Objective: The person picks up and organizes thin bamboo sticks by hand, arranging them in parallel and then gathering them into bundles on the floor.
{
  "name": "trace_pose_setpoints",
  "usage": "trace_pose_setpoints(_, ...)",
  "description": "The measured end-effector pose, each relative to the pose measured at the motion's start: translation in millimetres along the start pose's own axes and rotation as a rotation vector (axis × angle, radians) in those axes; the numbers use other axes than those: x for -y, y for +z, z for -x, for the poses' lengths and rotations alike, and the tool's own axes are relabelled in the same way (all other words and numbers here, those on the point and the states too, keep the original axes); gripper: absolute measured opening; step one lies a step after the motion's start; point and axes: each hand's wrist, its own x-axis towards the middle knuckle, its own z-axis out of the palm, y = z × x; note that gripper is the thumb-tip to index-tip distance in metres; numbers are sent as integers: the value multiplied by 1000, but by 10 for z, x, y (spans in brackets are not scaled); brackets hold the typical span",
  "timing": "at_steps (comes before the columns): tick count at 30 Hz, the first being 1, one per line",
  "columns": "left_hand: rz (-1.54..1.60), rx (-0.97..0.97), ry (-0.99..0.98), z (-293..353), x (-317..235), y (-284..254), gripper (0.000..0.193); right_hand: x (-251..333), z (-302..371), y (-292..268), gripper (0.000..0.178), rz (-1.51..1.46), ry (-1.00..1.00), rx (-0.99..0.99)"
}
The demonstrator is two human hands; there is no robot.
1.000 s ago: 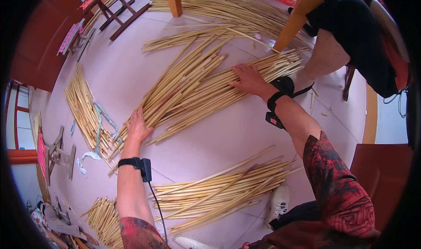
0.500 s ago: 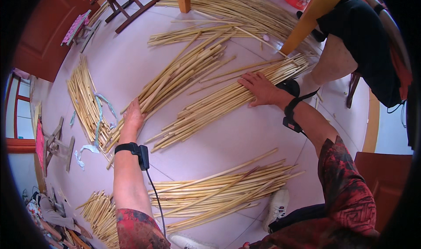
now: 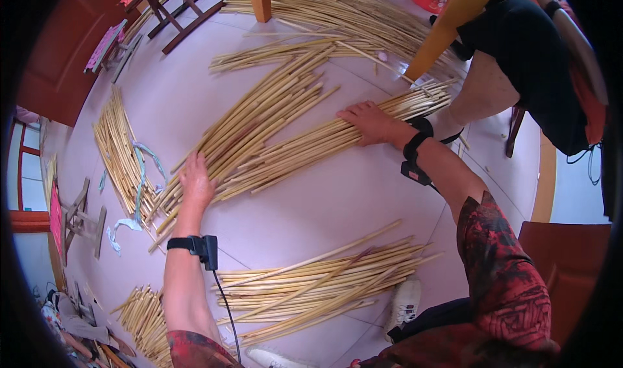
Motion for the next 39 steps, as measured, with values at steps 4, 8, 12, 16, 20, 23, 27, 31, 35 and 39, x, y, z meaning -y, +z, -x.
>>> trace_pose_setpoints(4,252,-143,364,77,-689,-96,72,61,48,149,58,25,-49,-90)
trace_pose_setpoints(8,187,-123,640,216,-1752,-100,70,103,93,143,37,48,-85,-153)
trace_pose_setpoints(12,234,-5,467,67,-2187,174,70,152,93,332,33,19,-165,-246)
trace_pose_setpoints(16,237,206,349,-51,-2288,264,66,281,182,310,33,-55,-226,-289)
trace_pose_setpoints(20,158,75,364,-47,-2324,389,56,415,285,220,40,31,-124,-345)
trace_pose_setpoints(23,162,78,337,-65,-2376,306,50,529,357,183,41,113,-88,-418)
trace_pose_setpoints(27,130,185,292,-15,-2400,290,37,700,694,60,40,-95,-17,-337)
trace_pose_setpoints(31,181,250,291,15,-2279,254,30,673,998,447,39,-1320,644,-33)
trace_pose_setpoints(35,237,199,334,85,-2172,332,37,708,758,710,39,-2135,691,-302)
trace_pose_setpoints(39,276,262,345,37,-2137,266,49,986,483,625,39,-2220,679,-478)
